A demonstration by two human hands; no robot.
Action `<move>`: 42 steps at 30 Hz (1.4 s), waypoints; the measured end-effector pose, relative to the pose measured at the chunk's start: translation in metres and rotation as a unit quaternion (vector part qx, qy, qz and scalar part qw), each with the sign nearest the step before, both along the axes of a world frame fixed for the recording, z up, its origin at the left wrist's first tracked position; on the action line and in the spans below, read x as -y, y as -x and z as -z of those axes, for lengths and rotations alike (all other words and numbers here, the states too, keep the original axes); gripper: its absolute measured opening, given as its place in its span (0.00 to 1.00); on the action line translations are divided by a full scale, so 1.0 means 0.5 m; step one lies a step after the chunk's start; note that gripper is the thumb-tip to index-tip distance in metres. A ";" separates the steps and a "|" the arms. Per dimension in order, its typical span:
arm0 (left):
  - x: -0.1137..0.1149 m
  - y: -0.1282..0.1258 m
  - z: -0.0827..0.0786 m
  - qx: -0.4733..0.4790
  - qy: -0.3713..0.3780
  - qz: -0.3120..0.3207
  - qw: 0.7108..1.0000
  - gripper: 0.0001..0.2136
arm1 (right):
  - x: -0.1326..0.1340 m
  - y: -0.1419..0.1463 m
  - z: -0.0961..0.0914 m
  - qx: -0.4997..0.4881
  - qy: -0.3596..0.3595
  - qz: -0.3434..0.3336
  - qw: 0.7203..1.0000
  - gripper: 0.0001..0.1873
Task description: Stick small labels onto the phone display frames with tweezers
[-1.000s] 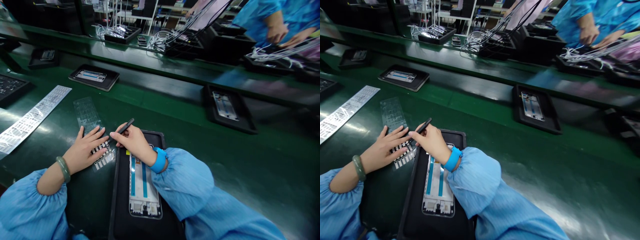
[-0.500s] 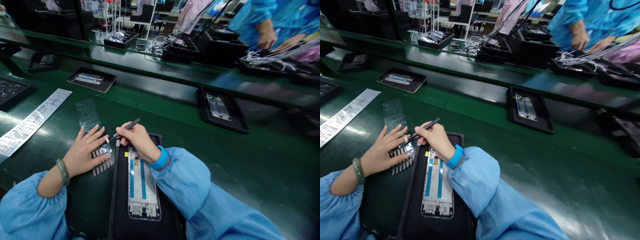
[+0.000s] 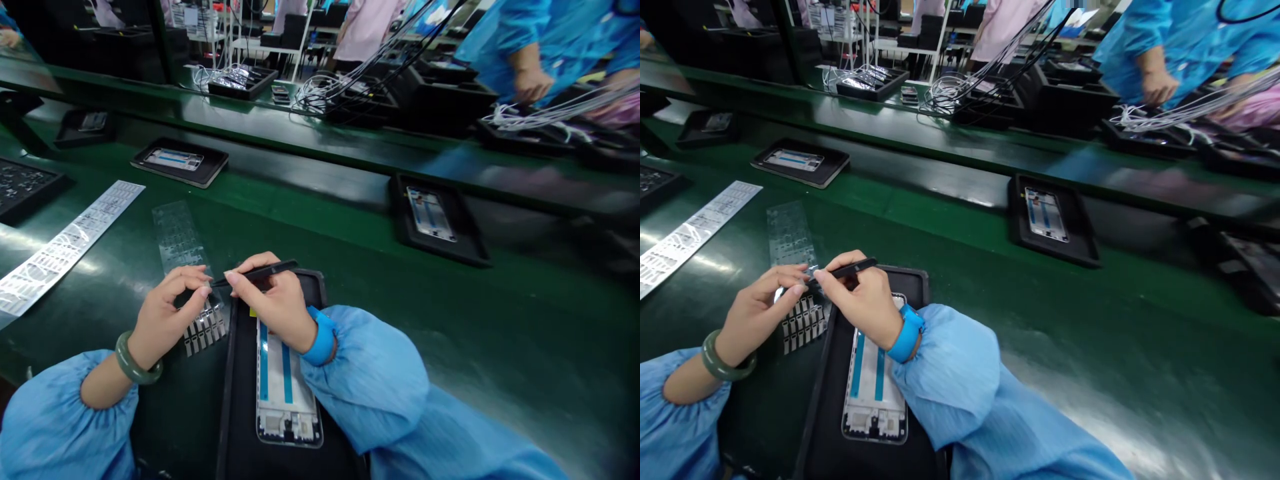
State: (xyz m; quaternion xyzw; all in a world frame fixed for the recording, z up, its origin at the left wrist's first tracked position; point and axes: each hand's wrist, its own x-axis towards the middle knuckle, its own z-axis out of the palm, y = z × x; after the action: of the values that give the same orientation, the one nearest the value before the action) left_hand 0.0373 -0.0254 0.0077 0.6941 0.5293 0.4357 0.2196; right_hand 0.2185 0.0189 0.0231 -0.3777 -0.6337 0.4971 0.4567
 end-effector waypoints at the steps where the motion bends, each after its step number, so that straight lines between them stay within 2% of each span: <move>1: 0.000 -0.001 0.000 -0.003 -0.005 -0.003 1.000 0.04 | 0.000 -0.002 0.000 0.009 -0.016 0.006 1.000 0.10; 6: 0.000 -0.004 0.001 -0.021 -0.021 -0.002 1.000 0.04 | -0.003 -0.004 -0.002 0.025 -0.025 -0.016 0.999 0.10; 13: 0.006 -0.010 -0.006 -0.049 -0.021 0.035 0.998 0.05 | 0.007 -0.013 -0.020 -0.022 0.066 -0.042 0.997 0.11; 17: 0.018 -0.016 -0.010 -0.065 -0.011 0.053 0.996 0.05 | 0.006 -0.071 -0.020 -0.079 0.115 0.017 0.990 0.12; 20: 0.026 -0.022 -0.005 -0.100 -0.033 0.076 0.991 0.07 | 0.005 -0.128 -0.007 -0.094 0.134 0.082 0.983 0.13; 23: 0.028 -0.029 0.002 -0.136 -0.053 0.114 0.983 0.07 | 0.008 -0.159 0.010 -0.092 0.165 0.107 0.976 0.14; 28: 0.016 -0.048 0.005 -0.222 -0.073 0.149 0.961 0.06 | 0.005 -0.153 0.023 -0.055 0.182 0.081 0.978 0.15; 33: -0.005 -0.087 0.000 -0.295 -0.067 0.173 0.937 0.08 | 0.003 -0.143 0.027 0.009 0.162 0.081 0.983 0.13; 38: -0.012 -0.115 0.006 -0.301 -0.076 0.155 0.938 0.08 | 0.008 -0.140 0.031 0.039 0.151 0.079 0.985 0.12; 42: -0.009 -0.116 0.009 -0.299 -0.069 0.156 0.939 0.08 | 0.005 -0.141 0.034 0.016 0.151 0.094 0.984 0.13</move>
State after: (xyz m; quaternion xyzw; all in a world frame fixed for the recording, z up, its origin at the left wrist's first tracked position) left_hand 0.0950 -0.0207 0.0032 0.8799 0.4239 0.2038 0.0678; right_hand 0.2888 0.0163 0.0061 -0.5079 -0.5201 0.5361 0.4290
